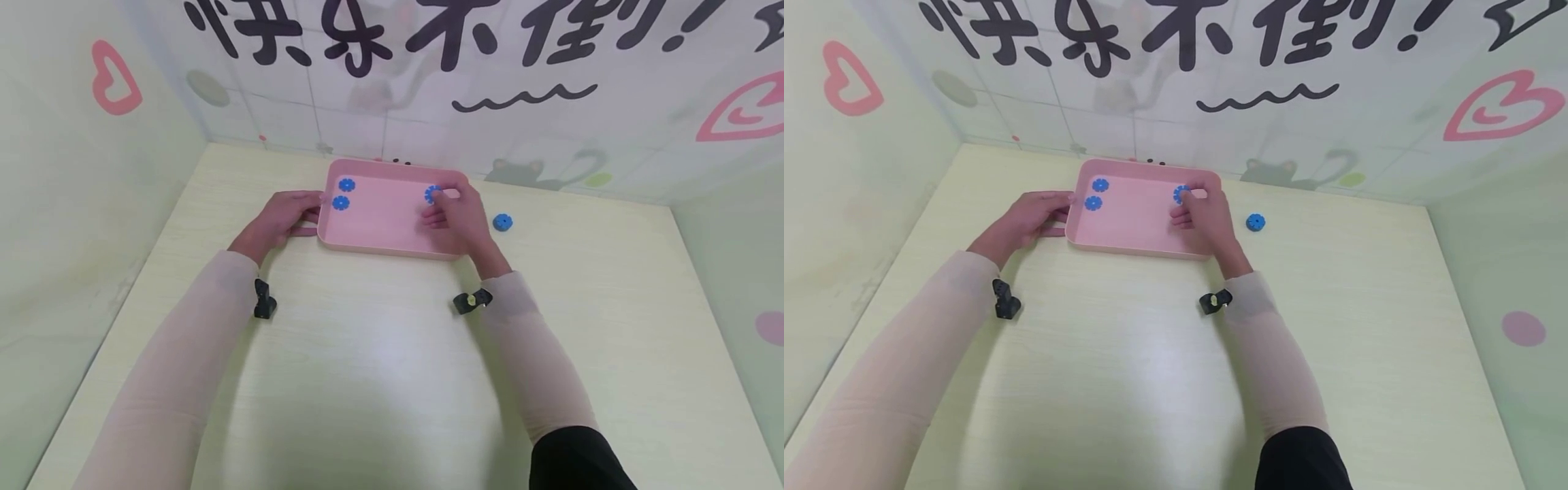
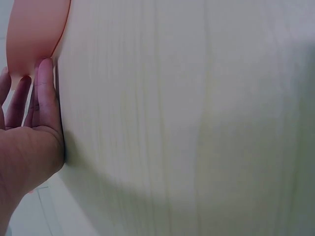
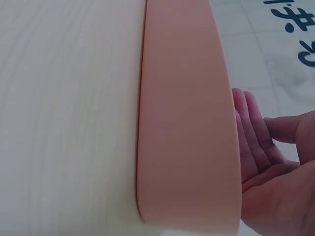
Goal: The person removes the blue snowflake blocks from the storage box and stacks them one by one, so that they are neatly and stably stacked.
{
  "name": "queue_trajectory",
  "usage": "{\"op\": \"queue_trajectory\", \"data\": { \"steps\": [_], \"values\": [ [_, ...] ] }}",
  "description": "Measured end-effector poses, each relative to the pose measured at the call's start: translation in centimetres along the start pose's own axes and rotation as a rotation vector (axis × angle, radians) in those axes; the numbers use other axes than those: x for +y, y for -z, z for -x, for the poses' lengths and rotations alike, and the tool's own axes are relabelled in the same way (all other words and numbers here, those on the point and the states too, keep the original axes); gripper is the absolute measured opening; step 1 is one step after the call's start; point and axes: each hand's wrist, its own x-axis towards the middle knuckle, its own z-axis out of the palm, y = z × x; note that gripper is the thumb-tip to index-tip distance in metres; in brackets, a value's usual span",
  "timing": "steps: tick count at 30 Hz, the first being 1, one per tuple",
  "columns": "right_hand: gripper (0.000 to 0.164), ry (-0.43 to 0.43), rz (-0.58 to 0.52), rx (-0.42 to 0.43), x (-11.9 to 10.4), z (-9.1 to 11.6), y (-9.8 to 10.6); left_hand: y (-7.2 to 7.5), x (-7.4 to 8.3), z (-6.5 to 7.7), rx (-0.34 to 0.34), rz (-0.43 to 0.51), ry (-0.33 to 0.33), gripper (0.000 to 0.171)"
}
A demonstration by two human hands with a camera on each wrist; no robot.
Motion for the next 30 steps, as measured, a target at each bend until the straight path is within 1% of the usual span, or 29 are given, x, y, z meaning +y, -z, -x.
{"op": "queue_trajectory", "data": {
  "steps": [4,10,18,21,26,30],
  "values": [
    [0.023,-0.005,-0.046,0.052,0.6,0.2,1.8,0.1,-0.7,-0.8,0.008,-0.005,-0.012,0.048],
    [0.022,0.028,-0.142,0.100,1.3,0.5,4.5,0.1,-0.8,-1.0,0.017,-0.004,-0.013,0.050],
    [0.018,0.008,-0.159,0.157,2.2,0.7,7.6,0.0,-0.7,-1.1,0.034,-0.010,-0.007,0.051],
    [0.015,-0.010,-0.179,0.180,2.6,0.8,8.6,0.0,-0.6,-1.0,0.031,-0.011,-0.004,0.052],
    [0.013,-0.037,-0.209,0.203,3.3,0.7,9.8,0.1,-0.6,-1.0,0.031,-0.006,-0.003,0.051],
    [0.018,-0.074,-0.202,0.225,3.9,0.7,10.5,0.0,-0.6,-0.9,0.032,0.004,-0.005,0.051]
  ]
}}
